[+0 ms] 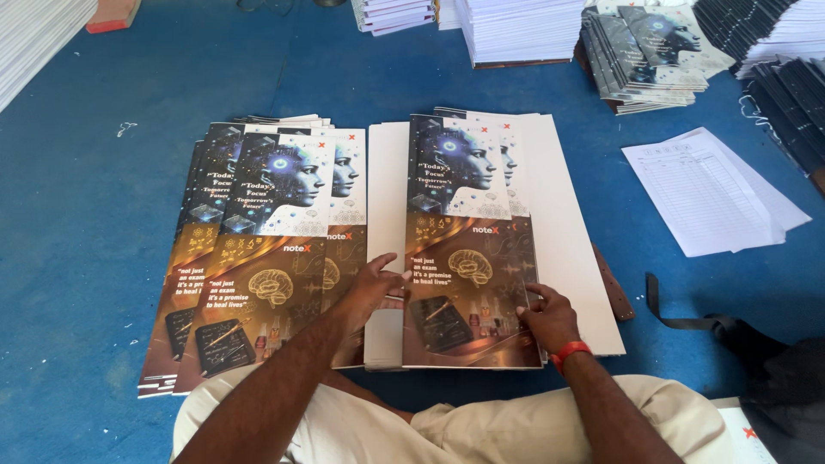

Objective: The person sits on the floor and repeatedly picks up a book from a large stack, places it onto a separate pile, and then moves the completed pile to the side. The person continues this process, handling the books one by one.

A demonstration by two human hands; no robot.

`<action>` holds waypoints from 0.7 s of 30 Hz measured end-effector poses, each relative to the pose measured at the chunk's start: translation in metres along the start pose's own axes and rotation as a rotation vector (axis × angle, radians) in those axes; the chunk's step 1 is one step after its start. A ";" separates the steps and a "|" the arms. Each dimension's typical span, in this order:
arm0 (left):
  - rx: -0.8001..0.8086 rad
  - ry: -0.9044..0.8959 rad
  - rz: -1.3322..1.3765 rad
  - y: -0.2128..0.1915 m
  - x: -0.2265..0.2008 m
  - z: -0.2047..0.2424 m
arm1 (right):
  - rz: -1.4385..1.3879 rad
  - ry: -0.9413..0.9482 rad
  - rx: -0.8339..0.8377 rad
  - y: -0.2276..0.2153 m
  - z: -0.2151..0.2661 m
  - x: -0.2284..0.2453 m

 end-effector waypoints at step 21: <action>-0.691 -0.022 -0.816 -0.147 -0.024 -0.026 | 0.160 -0.035 -0.265 -0.003 -0.021 -0.023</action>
Point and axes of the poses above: each hand's wrist, its own z-axis away from the middle knuckle, its own y-axis out of the palm, x = y × z, the point moved 3 cm from there along -z, towards the middle knuckle, and after that the axes turned 6 degrees about -x, right-handed, at the moved point
